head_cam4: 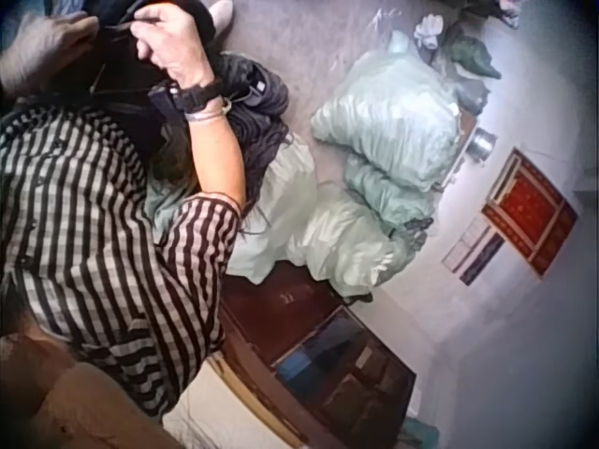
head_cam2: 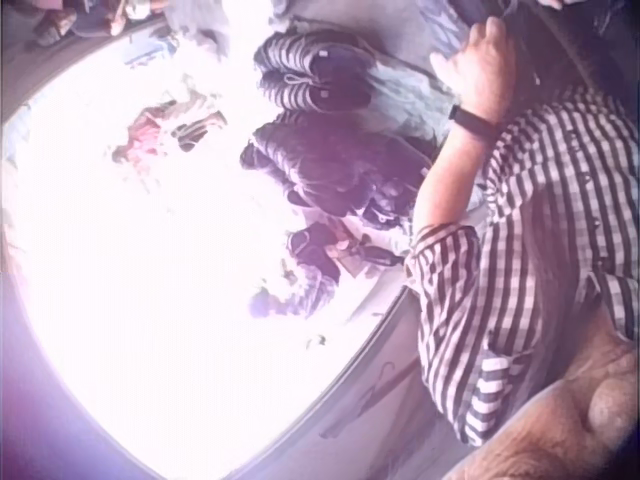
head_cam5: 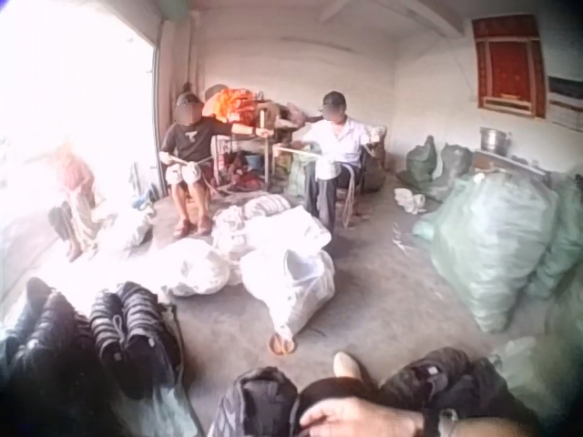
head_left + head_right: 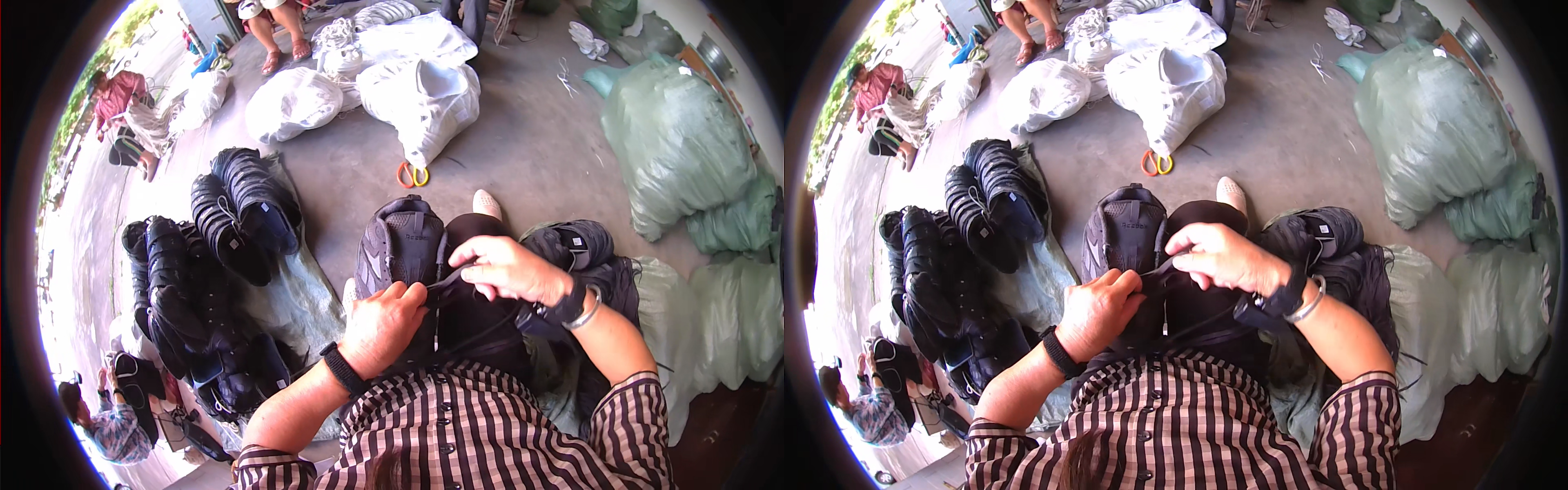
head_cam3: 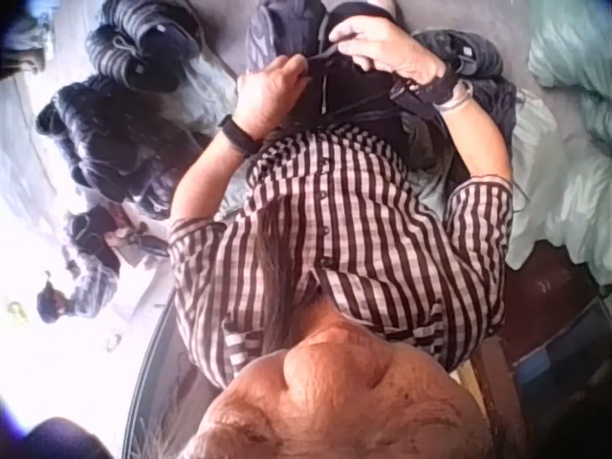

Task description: Lacing black athletic shoes in a manufacturing environment.

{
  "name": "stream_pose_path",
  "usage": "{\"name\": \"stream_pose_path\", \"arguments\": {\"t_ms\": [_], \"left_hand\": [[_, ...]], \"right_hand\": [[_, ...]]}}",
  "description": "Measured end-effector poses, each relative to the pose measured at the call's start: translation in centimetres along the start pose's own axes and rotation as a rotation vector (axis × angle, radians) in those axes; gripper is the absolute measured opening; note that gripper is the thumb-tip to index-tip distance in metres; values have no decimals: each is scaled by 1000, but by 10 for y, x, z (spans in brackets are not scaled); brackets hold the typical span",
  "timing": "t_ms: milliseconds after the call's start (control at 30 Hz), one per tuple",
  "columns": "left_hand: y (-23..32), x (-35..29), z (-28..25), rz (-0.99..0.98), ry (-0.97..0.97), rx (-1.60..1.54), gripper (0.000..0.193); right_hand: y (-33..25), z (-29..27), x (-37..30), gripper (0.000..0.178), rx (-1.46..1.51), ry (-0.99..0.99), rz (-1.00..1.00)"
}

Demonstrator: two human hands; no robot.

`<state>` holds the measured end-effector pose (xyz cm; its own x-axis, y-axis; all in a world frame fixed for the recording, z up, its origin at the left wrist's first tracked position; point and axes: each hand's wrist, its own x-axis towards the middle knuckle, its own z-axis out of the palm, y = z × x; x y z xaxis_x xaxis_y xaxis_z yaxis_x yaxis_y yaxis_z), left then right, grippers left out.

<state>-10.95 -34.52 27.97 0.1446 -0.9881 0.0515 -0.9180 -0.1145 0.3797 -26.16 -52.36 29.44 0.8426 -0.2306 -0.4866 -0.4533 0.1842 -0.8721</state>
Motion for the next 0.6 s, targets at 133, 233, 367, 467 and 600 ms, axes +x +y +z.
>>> {"name": "stream_pose_path", "arguments": {"t_ms": [133, 233, 367, 467, 600], "left_hand": [[2, -4, -4, 28, -6, -35, 17], [2, -4, -4, 89, 30, 59, 19], [-2, -9, 0, 98, 203, 29, 24], [-6, -12, 7, 108, 265, 18, 28], [-13, -19, 13, -43, 259, -184, 37]], "right_hand": [[-12, -8, 27, 19, 292, -34, 93], [-35, -34, 51, 13, 583, 187, -187], [-62, -42, 66, 10, 698, 102, -373], [-65, -22, 62, 11, 429, 67, -232], [-61, -18, 59, 14, 385, 30, -261]]}}
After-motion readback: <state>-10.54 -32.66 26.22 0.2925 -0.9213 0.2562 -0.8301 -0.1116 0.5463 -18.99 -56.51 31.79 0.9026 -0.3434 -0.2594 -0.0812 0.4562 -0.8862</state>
